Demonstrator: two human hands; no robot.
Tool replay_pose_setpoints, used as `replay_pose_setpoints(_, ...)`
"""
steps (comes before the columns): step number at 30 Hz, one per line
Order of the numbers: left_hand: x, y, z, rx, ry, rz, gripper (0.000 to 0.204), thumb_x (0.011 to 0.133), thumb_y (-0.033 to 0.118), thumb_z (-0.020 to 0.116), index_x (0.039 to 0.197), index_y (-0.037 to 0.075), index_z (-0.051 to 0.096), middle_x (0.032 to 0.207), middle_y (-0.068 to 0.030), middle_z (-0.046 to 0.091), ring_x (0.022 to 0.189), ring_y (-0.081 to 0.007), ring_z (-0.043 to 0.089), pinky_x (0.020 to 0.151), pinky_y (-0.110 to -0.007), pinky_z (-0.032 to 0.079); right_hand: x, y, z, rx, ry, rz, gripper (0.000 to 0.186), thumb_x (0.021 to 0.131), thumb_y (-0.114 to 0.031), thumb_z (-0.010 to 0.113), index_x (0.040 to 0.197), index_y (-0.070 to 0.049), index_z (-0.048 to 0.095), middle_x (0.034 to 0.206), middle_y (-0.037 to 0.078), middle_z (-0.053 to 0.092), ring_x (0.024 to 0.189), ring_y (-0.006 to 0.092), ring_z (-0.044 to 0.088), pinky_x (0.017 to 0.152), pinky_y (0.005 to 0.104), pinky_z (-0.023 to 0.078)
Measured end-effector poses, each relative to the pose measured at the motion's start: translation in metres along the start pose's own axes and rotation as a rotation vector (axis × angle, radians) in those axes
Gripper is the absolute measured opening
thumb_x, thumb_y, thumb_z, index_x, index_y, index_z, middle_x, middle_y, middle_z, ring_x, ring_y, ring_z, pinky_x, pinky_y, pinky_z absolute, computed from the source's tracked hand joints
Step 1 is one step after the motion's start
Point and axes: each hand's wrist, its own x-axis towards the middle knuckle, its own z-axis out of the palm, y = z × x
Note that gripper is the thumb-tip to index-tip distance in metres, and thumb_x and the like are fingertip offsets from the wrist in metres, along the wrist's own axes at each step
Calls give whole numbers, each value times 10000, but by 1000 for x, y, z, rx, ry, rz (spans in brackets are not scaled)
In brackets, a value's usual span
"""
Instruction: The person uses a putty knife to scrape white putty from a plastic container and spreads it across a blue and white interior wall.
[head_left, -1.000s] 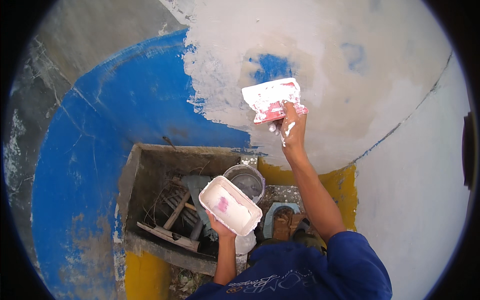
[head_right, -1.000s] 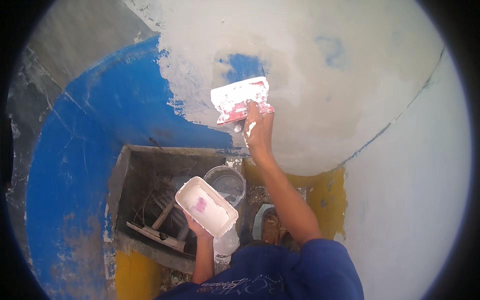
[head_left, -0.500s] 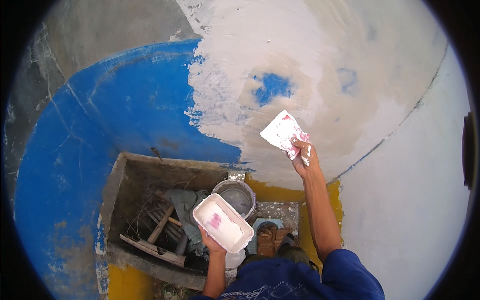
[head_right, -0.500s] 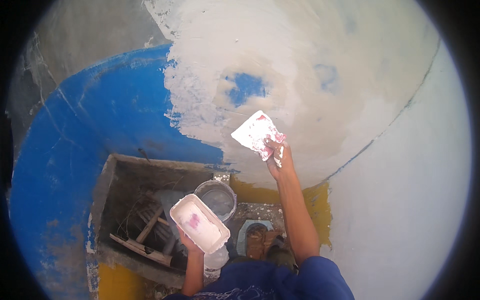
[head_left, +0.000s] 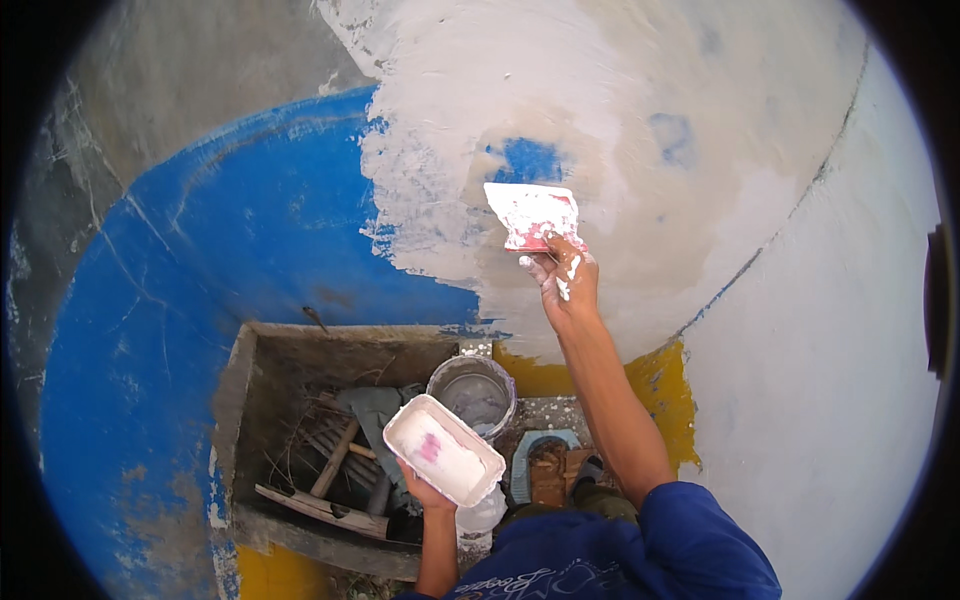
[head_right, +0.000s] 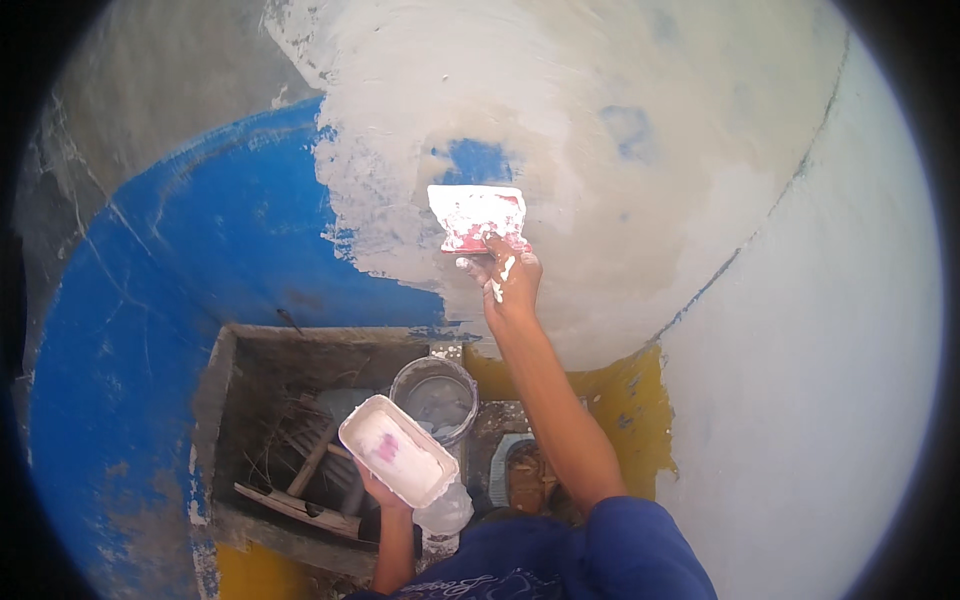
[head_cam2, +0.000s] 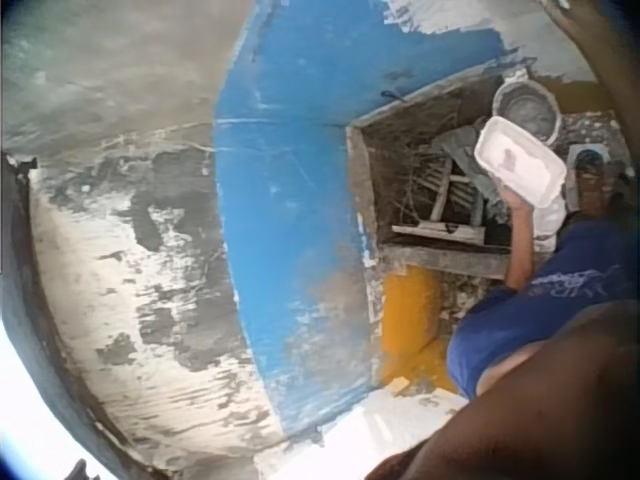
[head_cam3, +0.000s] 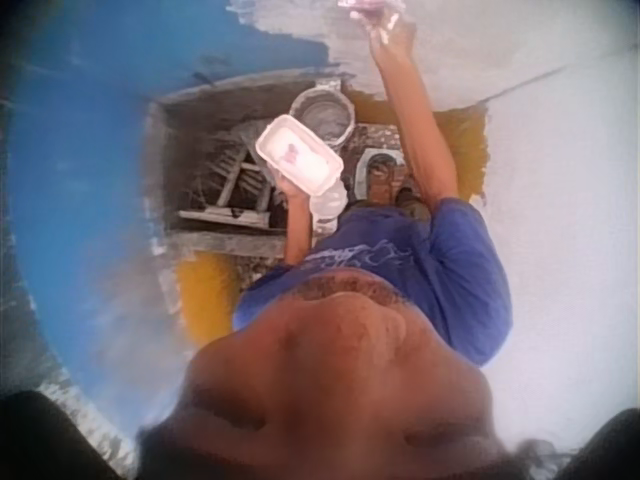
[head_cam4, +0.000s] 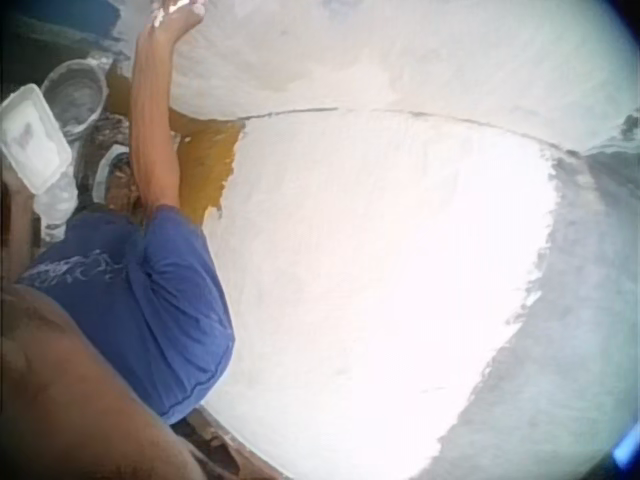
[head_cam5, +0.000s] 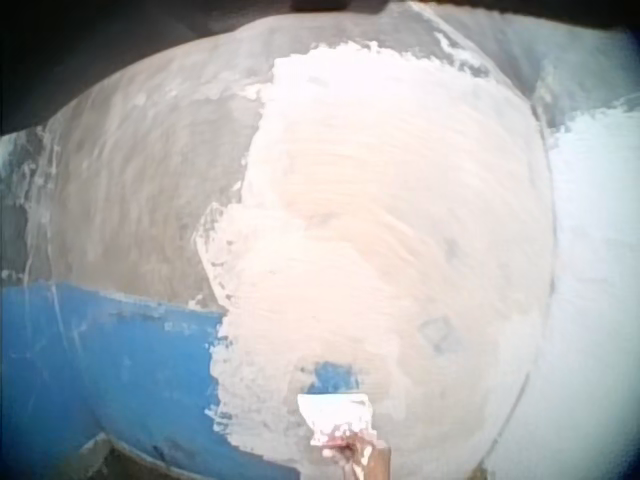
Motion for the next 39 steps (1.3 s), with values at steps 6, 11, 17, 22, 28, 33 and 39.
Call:
replay_pose_setpoints(6, -8, -2, 1, 12, -4, 61, 613, 989, 534, 306, 1415, 99, 376, 1348, -105, 498, 1202, -309, 529, 996, -474, 454, -1, -23, 4, -162, 108, -468, 153, 878, -20, 603, 1011, 52, 587, 890, 68, 622, 715, 94, 568, 562, 240, 457)
replay_pose_setpoints(11, -11, -1, -7, 9, -5, 65, 628, 987, 541, 301, 1438, 106, 350, 1383, -110, 469, 1219, -313, 519, 1001, -476, 452, 9, -58, -2, -467, 28, -659, 106, 895, -31, 602, 946, 57, 631, 879, 21, 599, 695, 57, 502, 577, 227, 411)
replay_pose_setpoints(17, -14, 7, -17, 39, 68, 77, 629, 982, 541, 305, 1435, 107, 351, 1381, -117, 471, 1216, -322, 520, 991, -496, 459, 24, -57, 7, -1180, -231, -1674, 334, 720, 55, 637, 1044, -20, 674, 964, 88, 648, 792, 217, 583, 680, 318, 478)
replay_pose_setpoints(22, -16, 15, -28, 71, 75, 121, 611, 983, 519, 307, 1432, 107, 353, 1375, -117, 475, 1209, -326, 525, 987, -508, 464, 61, -32, 6, -1468, -322, -1757, 517, 628, 26, 664, 1129, -100, 668, 1043, 56, 612, 840, 259, 578, 717, 380, 499)
replay_pose_setpoints(28, -15, 15, -34, 116, 42, 126, 605, 983, 515, 304, 1436, 116, 350, 1382, -112, 468, 1212, -329, 523, 989, -515, 464, 105, -7, -10, -1614, -347, -1834, 536, 688, 11, 632, 1206, -129, 638, 1104, 70, 580, 855, 241, 601, 724, 358, 537)
replay_pose_setpoints(33, -10, 18, -32, 78, 74, 123, 611, 982, 516, 305, 1441, 115, 345, 1395, -112, 460, 1219, -329, 517, 1000, -515, 456, 117, 16, -15, -1594, -380, -1781, 484, 743, -13, 609, 1217, -109, 630, 1114, 99, 572, 931, 238, 627, 778, 364, 553)
replay_pose_setpoints(39, -2, 18, -34, 84, 21, 146, 618, 982, 514, 308, 1443, 103, 342, 1394, -121, 459, 1225, -323, 513, 1013, -498, 451, 106, 22, -32, -1564, -504, -1757, 457, 749, -1, 604, 1194, -100, 637, 1119, 80, 575, 939, 234, 625, 724, 343, 554)
